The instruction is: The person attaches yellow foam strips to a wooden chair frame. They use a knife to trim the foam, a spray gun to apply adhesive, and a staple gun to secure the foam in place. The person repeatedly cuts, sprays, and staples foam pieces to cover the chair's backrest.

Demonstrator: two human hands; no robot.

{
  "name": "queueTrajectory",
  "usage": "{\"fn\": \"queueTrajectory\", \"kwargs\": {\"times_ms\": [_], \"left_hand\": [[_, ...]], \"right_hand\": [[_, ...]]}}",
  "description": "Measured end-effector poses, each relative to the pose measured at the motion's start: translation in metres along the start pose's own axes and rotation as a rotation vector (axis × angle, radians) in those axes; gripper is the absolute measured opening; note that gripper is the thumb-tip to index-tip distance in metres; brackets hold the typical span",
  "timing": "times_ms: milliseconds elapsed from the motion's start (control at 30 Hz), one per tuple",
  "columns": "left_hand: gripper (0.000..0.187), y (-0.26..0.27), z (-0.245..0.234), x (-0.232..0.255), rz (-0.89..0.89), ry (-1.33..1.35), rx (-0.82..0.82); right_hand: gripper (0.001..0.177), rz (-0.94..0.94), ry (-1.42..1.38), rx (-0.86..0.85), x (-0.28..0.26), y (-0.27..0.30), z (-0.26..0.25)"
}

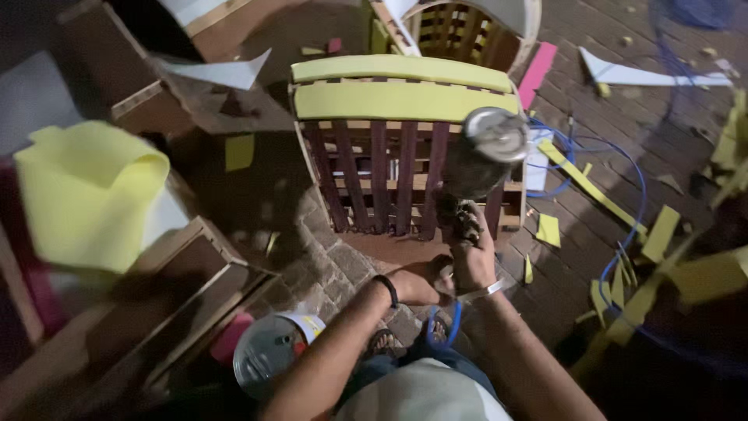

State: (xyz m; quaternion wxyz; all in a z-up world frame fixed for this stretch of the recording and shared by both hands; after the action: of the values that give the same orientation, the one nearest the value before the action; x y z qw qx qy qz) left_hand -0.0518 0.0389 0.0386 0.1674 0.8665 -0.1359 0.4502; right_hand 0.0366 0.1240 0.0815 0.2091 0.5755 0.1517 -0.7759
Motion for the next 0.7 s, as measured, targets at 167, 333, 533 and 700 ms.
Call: {"fn": "queueTrajectory", "kwargs": {"times_ms": [167,333,533,700], "left_hand": [[0.038,0.005,-0.029,-0.005,-0.245,-0.202,-0.036],[0.039,0.035,-0.046,-0.031,-0.593,0.259,0.162],[0.061,0.055,-0.07,-0.051,-0.492,0.195,0.328],[0.061,0.058,-0.089,-0.08,-0.58,0.256,0.263]], "right_hand": [[0.073,0.095,0.139,-0.092,0.002,-0.018,-0.012],[0.063,0.333,0.191,-0.079,0.007,-0.017,-0.02],[0.064,0.266,0.174,-0.144,0.005,-0.03,-0.015],[0.057,0.288,0.082,-0.035,0.026,-0.042,-0.015]]}}
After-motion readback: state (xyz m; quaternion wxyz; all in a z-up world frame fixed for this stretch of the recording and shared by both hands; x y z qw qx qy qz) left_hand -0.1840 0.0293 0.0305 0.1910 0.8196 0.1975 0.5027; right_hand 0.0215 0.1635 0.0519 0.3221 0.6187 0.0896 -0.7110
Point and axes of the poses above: each hand's wrist, its own y-axis away from the middle knuckle, its own z-axis out of the palm, x = y × z, the point moved 5 cm from there along -y, towards the middle knuckle, and after that the axes turned 5 degrees about -x, right-handed, at the moved point
